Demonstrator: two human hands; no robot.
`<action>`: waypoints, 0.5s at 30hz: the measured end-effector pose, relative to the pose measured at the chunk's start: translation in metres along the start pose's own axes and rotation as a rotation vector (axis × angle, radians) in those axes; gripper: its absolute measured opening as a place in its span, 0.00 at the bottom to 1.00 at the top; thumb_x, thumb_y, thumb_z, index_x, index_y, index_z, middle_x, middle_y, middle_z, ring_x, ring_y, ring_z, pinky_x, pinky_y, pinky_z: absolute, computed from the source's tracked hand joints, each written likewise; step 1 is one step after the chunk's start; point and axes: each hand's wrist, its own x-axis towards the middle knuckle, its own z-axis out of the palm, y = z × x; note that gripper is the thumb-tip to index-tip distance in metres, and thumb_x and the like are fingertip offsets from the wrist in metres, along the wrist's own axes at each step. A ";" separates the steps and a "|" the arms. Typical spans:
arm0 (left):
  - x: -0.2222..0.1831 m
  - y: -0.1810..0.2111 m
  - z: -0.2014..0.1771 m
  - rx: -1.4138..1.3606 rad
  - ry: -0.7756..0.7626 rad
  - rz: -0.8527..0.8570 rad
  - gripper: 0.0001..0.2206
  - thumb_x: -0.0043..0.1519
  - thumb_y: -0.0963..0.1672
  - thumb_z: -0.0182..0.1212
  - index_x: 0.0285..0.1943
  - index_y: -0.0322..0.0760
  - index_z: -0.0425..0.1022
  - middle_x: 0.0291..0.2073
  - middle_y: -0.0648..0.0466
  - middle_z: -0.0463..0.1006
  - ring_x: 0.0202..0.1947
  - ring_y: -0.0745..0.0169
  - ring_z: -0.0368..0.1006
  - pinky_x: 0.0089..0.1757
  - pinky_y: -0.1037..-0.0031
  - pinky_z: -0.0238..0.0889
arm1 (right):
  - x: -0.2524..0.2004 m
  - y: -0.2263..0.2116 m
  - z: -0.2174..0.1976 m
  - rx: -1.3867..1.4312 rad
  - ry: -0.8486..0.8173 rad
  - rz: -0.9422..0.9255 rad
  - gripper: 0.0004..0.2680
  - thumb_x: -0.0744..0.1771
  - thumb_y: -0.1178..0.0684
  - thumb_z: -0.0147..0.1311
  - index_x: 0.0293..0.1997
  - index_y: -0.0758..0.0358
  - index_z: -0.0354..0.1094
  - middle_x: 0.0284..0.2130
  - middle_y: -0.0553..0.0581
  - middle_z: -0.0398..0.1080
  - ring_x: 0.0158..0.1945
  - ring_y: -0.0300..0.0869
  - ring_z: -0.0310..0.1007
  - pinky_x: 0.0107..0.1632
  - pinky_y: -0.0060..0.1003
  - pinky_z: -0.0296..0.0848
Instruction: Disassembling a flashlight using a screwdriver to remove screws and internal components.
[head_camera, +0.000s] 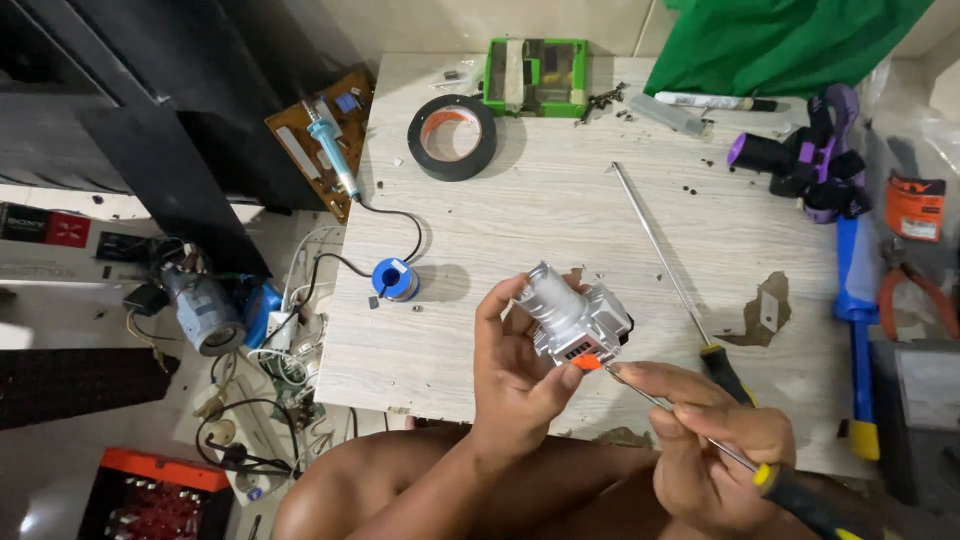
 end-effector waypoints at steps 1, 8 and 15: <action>0.001 0.001 0.001 -0.030 0.026 -0.022 0.36 0.62 0.38 0.65 0.76 0.44 0.46 0.70 0.34 0.61 0.69 0.42 0.62 0.66 0.53 0.61 | 0.001 -0.001 -0.002 -0.025 -0.065 0.022 0.12 0.68 0.64 0.51 0.51 0.56 0.51 0.46 0.68 0.76 0.52 0.53 0.83 0.56 0.42 0.86; 0.002 -0.005 0.000 -0.213 0.129 -0.137 0.36 0.59 0.36 0.61 0.76 0.43 0.47 0.70 0.32 0.61 0.67 0.41 0.63 0.63 0.53 0.62 | 0.001 0.004 -0.001 -0.009 -0.153 0.043 0.12 0.67 0.66 0.52 0.51 0.58 0.53 0.50 0.69 0.75 0.57 0.53 0.81 0.56 0.38 0.86; -0.001 -0.008 0.002 -0.177 0.155 -0.172 0.37 0.58 0.33 0.56 0.77 0.43 0.45 0.71 0.32 0.60 0.67 0.43 0.63 0.63 0.57 0.62 | 0.017 -0.002 0.007 -0.157 -0.169 0.010 0.12 0.66 0.68 0.53 0.45 0.62 0.52 0.45 0.67 0.76 0.52 0.53 0.83 0.58 0.45 0.85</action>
